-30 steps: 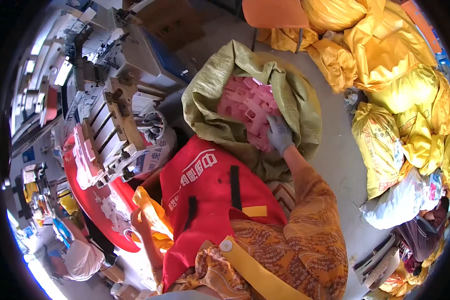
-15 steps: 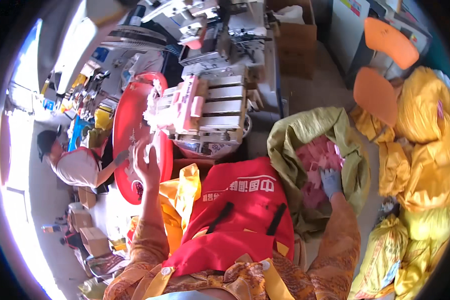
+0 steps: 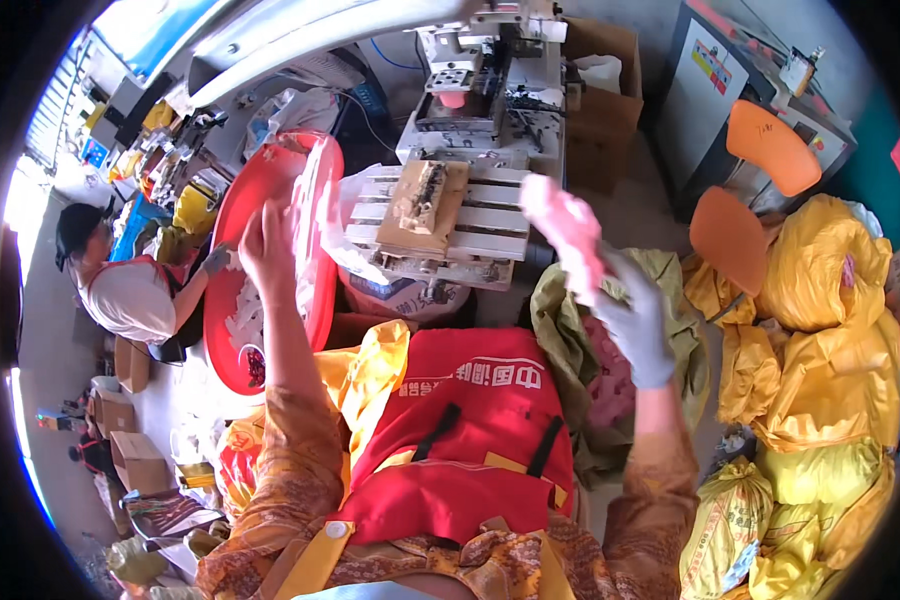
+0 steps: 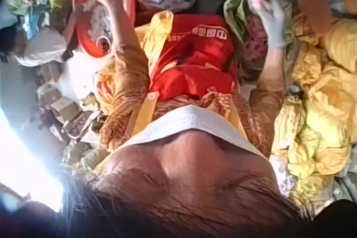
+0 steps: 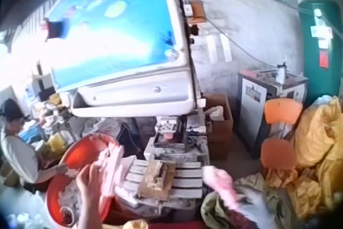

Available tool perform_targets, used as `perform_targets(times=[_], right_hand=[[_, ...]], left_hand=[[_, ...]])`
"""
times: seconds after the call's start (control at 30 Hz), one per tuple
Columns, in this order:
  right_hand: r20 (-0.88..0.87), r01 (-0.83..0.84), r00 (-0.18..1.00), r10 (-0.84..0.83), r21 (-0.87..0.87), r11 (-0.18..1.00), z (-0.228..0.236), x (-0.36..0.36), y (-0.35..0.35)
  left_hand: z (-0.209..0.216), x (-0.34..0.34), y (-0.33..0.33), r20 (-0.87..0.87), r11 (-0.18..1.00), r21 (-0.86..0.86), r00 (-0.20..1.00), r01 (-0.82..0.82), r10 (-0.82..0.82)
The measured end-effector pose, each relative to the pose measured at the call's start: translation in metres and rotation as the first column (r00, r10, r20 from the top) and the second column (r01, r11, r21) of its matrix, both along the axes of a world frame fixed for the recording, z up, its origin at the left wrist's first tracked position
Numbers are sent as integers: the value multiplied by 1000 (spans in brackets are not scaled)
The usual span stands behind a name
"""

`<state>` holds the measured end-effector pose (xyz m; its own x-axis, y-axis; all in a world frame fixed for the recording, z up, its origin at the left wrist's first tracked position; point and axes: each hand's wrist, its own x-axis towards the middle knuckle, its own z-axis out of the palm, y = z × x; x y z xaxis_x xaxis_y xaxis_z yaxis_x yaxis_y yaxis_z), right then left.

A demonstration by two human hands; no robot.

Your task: The person retrieves toy gun parts from a sack, places them one by one onto a printing machine platform, and transfers the printed toy gun parts into another bag.

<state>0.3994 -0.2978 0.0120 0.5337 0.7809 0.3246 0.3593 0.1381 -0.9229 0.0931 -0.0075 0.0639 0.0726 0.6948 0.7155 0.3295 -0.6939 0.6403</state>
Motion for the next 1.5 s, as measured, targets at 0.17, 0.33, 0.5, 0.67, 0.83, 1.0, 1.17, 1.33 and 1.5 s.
perform_targets(times=[0.17, 0.33, 0.5, 0.67, 0.83, 1.0, 1.17, 1.33, 1.5], right_hand=[[664, -151, 748, 6, 160, 976, 42, -47, 124], [813, -182, 536, 227, -151, 972, 47, -57, 170], [880, -192, 454, 142, -59, 980, 45, -63, 145], [655, 111, 739, -157, 112, 987, -33, -79, 48], [666, 498, 672, -323, -85, 863, -131, -80, -83], [841, 855, 506, -193, -459, 243, -220, -30, -194], [690, 863, 501, -523, -357, 357, -317, 35, -226], [611, 812, 581, -538, -478, 333, -353, 63, -244], [586, 782, 622, -519, -485, 391, -339, 60, -243]], left_hand=[[-88, -130, -36, -382, 858, -354, 895, -372, 230], [-183, -227, -102, -602, 691, -414, 748, -592, 280], [-233, -264, -123, -707, 711, -295, 646, -638, 286], [-261, -299, -145, -647, 704, -436, 739, -561, 188], [-259, -340, -149, -259, 539, -788, 954, -298, 148], [-239, -326, -115, -947, 687, -291, 304, -665, -107], [-210, -331, -99, -915, 708, -366, 372, -604, -156], [-184, -345, -131, -846, 429, -445, 526, -786, 87], [-219, -299, -130, -974, 379, -214, 170, -900, -147]])
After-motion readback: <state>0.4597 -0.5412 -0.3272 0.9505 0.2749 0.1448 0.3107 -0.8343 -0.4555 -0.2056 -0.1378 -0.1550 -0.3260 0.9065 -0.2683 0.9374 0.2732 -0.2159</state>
